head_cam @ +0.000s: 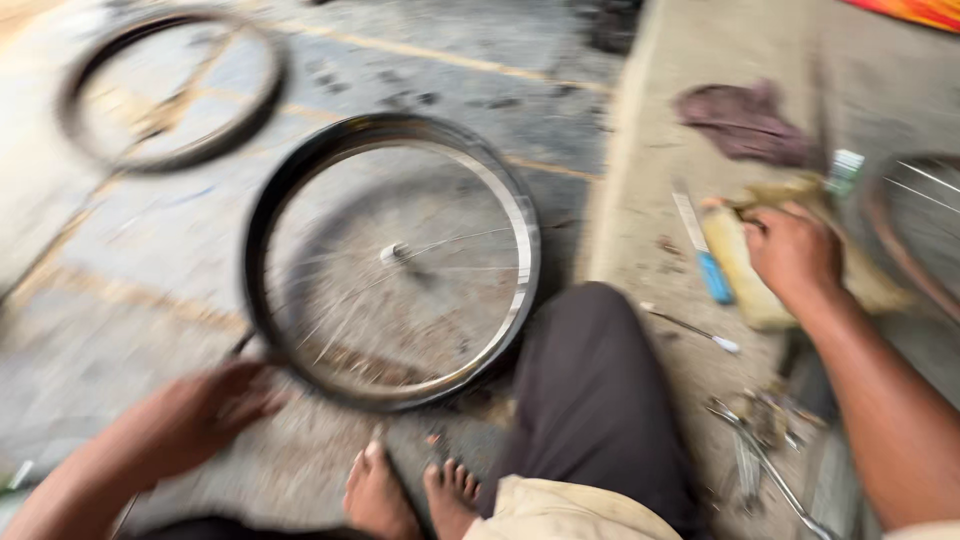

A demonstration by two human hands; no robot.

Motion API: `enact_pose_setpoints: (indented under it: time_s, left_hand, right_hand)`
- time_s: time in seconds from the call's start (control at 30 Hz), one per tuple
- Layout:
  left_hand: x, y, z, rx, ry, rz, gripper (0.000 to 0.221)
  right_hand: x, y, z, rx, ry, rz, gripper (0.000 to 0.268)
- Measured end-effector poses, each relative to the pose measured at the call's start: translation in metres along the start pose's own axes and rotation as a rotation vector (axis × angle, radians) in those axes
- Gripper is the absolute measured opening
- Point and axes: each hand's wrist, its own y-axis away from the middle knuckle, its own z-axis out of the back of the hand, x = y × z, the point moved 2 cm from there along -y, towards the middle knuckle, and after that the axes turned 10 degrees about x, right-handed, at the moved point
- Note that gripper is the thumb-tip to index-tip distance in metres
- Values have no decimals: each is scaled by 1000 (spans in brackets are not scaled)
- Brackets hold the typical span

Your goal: The person removes a bicycle tire from a rim, wipes the inner rim surface with a cloth, and then uses a screwdriver to pry and reseat the tire onto the wheel.

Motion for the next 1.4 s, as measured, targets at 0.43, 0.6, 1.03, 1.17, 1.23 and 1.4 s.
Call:
enact_pose_setpoints:
  time_s: [0.43, 0.6, 1.03, 1.17, 1.23, 1.4]
  left_hand:
    - [-122, -38, -93, 185, -234, -85, 38]
    - [-101, -118, -200, 79, -258, -42, 52]
    - [-78, -210, -255, 289, -230, -30, 41]
    - [-78, -204, -255, 168, -247, -50, 56]
    - [-80, -197, -255, 156, -249, -32, 63]
    - [-92, -186, -240, 6, -214, -31, 62]
  right_hand:
    - [296, -19, -107, 898, 105, 643, 55]
    - [313, 32, -167, 1061, 246, 949, 63]
    - [322, 11, -207, 1268, 87, 889, 69]
    - [331, 11, -195, 1245, 198, 903, 74]
    - [330, 13, -187, 1187, 144, 924, 74]
    - [314, 32, -172, 1004, 84, 965, 53]
